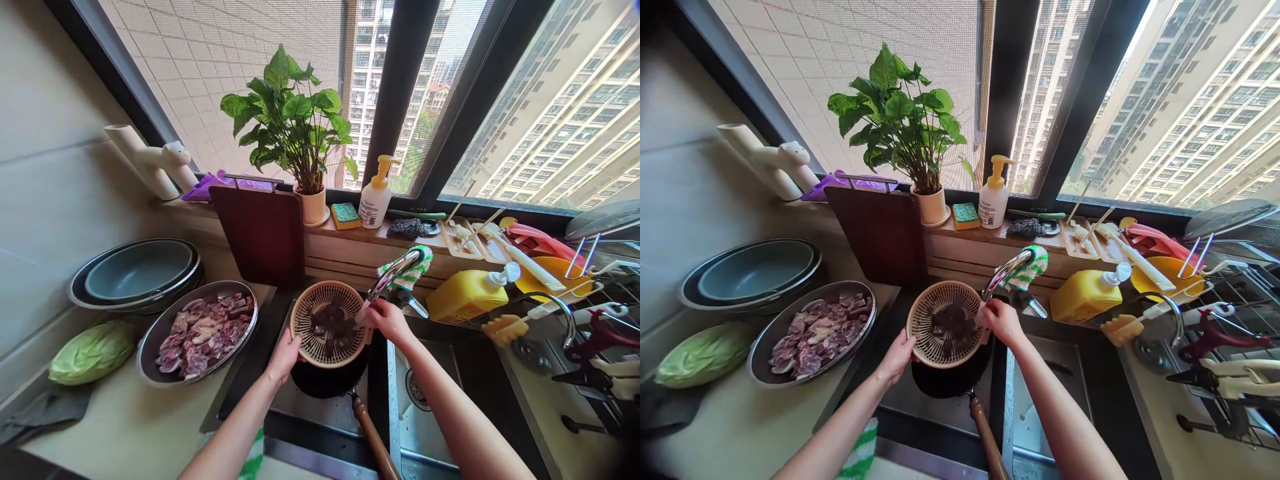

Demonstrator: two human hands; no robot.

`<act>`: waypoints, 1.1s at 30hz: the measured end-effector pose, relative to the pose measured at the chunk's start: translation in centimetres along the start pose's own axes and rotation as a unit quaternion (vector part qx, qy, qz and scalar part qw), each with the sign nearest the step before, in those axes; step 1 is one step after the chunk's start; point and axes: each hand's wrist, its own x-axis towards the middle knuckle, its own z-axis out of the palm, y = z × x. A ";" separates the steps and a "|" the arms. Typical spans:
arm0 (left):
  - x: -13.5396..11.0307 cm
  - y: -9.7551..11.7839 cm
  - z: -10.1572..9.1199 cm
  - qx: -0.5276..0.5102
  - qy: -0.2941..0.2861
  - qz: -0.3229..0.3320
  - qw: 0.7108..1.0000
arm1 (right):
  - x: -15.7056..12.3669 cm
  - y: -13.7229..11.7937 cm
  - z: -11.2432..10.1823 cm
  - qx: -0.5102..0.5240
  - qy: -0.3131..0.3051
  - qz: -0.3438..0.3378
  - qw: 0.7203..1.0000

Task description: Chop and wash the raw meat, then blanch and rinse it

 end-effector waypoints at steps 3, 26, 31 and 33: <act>1.3 1.5 -0.1 0.039 -0.026 0.019 0.999 | -1.9 1.2 -0.4 0.030 -0.003 0.055 0.998; 4.0 6.3 15.7 0.433 -0.193 0.304 0.827 | -6.4 7.1 1.9 0.292 0.121 0.180 0.932; 3.7 6.4 13.1 0.551 -0.133 0.361 0.740 | -6.8 6.1 1.9 0.268 0.112 0.162 0.943; 3.5 5.7 13.0 0.591 -0.108 0.350 0.719 | -7.1 5.5 2.2 0.260 0.116 0.151 0.947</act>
